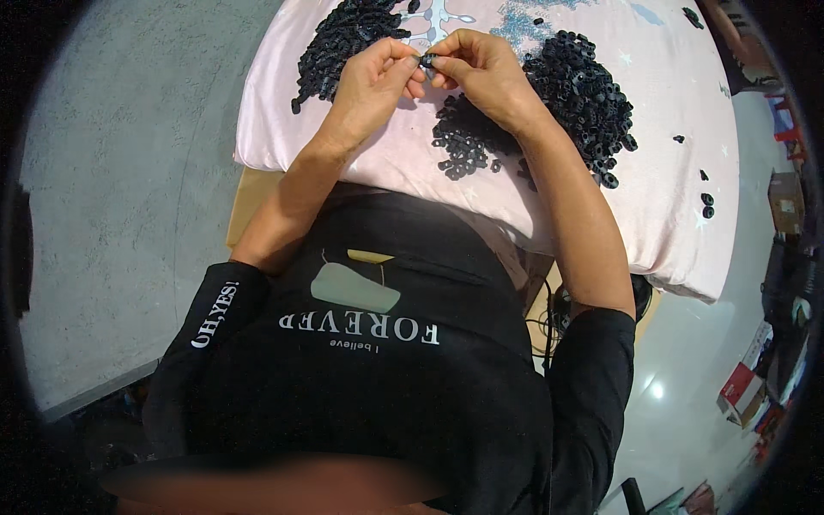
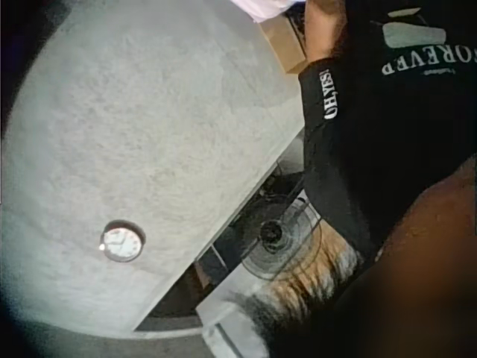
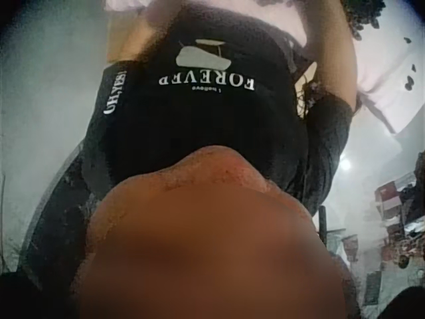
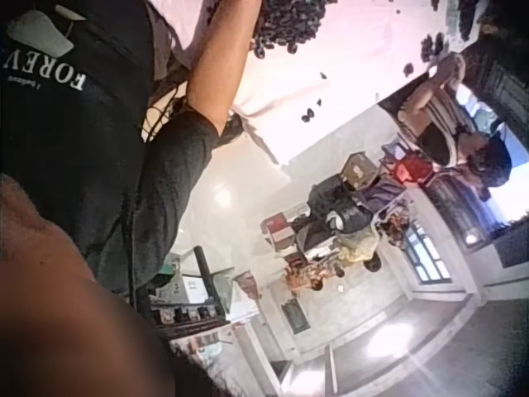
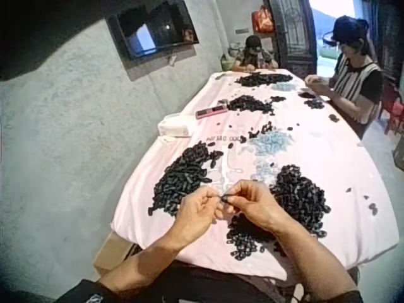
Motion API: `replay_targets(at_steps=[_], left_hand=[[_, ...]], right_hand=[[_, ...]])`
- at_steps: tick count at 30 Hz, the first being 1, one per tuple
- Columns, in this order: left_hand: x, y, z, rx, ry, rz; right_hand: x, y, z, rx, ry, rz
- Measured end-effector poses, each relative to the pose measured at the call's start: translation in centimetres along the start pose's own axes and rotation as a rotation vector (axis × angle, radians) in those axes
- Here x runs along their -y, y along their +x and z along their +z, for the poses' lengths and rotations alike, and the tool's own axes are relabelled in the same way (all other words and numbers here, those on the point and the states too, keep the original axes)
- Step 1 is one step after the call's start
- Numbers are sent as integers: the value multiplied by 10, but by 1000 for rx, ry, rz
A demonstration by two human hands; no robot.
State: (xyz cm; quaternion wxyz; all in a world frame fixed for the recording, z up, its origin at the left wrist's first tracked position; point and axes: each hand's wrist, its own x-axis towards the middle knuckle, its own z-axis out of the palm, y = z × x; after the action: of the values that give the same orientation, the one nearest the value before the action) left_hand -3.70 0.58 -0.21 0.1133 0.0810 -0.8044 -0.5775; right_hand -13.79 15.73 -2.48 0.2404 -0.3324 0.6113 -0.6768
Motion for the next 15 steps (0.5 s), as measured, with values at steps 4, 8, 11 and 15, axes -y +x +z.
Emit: replay_targets(at_steps=[4,8,11,15], left_hand=[[3,-1,0,-13,0,-10],[5,0,-3,-4,-62,-44],[4,-1,-3,-2,-50,-17],[5,-2,-1,28,-71,-22]], right_hand=[[2,-3,6,-50,-98,-48],[1,-4,9,-52,-158,-107],[0,-4,10,-73,-219,-128],[-2,-1,5,-41,-118,-67]])
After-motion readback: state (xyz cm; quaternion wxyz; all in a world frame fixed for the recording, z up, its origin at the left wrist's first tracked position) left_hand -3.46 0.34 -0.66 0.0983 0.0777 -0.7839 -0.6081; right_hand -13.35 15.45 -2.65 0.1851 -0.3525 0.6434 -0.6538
